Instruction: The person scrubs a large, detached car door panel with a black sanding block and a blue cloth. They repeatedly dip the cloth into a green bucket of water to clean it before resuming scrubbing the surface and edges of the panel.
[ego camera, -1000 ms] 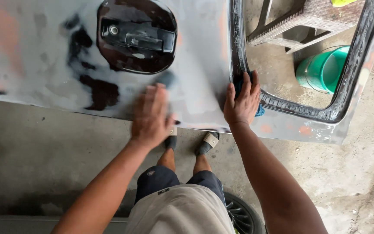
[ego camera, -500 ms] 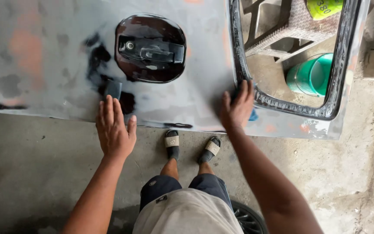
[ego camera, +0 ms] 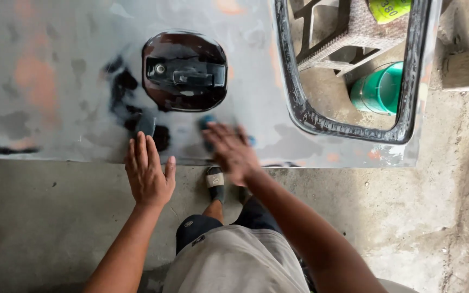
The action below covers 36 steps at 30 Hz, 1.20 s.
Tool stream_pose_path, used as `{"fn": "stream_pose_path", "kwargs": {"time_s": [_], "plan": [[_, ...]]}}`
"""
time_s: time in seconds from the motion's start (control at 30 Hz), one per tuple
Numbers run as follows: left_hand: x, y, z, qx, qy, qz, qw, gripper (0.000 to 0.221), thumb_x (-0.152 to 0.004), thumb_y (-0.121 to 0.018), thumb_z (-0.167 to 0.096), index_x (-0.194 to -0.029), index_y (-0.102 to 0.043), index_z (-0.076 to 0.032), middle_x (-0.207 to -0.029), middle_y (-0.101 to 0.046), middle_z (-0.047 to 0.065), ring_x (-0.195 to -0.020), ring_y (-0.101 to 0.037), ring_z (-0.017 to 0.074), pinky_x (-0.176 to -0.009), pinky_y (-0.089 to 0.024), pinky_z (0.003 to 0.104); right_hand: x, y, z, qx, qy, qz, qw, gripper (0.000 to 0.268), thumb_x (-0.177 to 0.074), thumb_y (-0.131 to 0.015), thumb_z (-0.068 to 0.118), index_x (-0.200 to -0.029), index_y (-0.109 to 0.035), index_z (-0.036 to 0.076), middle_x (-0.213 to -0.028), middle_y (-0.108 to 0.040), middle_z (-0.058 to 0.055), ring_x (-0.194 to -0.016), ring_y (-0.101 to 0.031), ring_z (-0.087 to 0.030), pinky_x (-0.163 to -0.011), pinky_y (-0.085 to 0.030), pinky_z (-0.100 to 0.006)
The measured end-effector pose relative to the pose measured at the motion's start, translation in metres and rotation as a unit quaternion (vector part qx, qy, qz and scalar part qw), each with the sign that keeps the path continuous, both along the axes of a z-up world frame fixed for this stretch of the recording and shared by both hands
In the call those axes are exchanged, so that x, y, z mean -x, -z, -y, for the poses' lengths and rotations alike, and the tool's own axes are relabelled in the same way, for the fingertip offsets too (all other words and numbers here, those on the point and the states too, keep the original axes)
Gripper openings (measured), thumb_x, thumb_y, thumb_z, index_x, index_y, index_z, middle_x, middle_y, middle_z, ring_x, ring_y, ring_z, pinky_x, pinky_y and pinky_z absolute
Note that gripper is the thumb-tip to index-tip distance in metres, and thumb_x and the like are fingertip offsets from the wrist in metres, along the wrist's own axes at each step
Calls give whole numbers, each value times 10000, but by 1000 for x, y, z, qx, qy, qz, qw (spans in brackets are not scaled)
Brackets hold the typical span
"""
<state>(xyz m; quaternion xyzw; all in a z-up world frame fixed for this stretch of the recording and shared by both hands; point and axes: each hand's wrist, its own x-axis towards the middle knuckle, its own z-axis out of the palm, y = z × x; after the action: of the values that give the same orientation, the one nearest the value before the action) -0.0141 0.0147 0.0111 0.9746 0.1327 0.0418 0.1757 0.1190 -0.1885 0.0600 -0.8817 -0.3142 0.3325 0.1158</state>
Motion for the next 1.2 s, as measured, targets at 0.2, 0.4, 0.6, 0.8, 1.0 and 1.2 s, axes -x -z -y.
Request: {"fn": "stream_pose_path", "kwargs": {"time_s": [0.2, 0.4, 0.6, 0.8, 1.0, 1.2], "plan": [[-27, 1, 53, 3, 129, -16, 992, 772, -1023, -416, -541, -1574, -318, -9, -1659, -266, 191, -1525, -241, 402, -1224, -199, 559, -47, 72, 100, -92, 159, 181, 966, 679, -1026, -539, 341, -1617, -283, 124, -1710, -189, -131, -1580, -169, -332, -1283, -72, -500], [-64, 4, 81, -1, 226, -28, 974, 767, -1031, -403, -547, -1597, -304, -39, -1670, -281, 150, -1529, -264, 360, -1227, -208, 530, -166, 69, 45, -98, 130, 210, 964, 597, -1047, -514, 380, -1589, -361, 182, -1701, -238, -109, -1573, -197, -348, -1266, -105, -516], [-100, 2, 104, 59, 257, -55, 963, 737, -1036, -418, -521, -1576, -316, -30, -1664, -282, 152, -1516, -289, 363, -1222, -220, 522, -296, 91, -22, -110, 159, 211, 958, 603, -1073, -519, 431, -1601, -353, 191, -1694, -239, -110, -1566, -178, -357, -1260, -109, -546], [-175, 13, 132, 98, 292, -58, 950, 723, -1045, -454, -466, -1584, -337, 0, -1676, -292, 168, -1524, -295, 372, -1225, -233, 522, -274, 81, -57, -192, -89, 162, 964, 632, -1011, -571, 280, -1597, -352, 190, -1699, -296, -110, -1579, -240, -318, -1277, -173, -493], [-249, 13, 116, 38, 283, -36, 958, 750, -1021, -464, -466, -1556, -335, 44, -1654, -271, 197, -1513, -289, 384, -1223, -225, 548, -334, 66, -3, -131, 210, 147, 958, 528, -1016, -599, 210, -1528, -468, 207, -1684, -354, -30, -1473, -454, -289, -1261, -396, -422], [-316, 9, 36, -27, 100, -32, 994, 812, -986, -561, -483, -1580, -331, 22, -1667, -244, 206, -1523, -263, 418, -1241, -215, 545, -331, 89, 36, -172, 174, 146, 959, 530, -1078, -531, 165, -1589, -392, 156, -1714, -251, -79, -1477, -436, -363, -1121, -479, -462]]}}
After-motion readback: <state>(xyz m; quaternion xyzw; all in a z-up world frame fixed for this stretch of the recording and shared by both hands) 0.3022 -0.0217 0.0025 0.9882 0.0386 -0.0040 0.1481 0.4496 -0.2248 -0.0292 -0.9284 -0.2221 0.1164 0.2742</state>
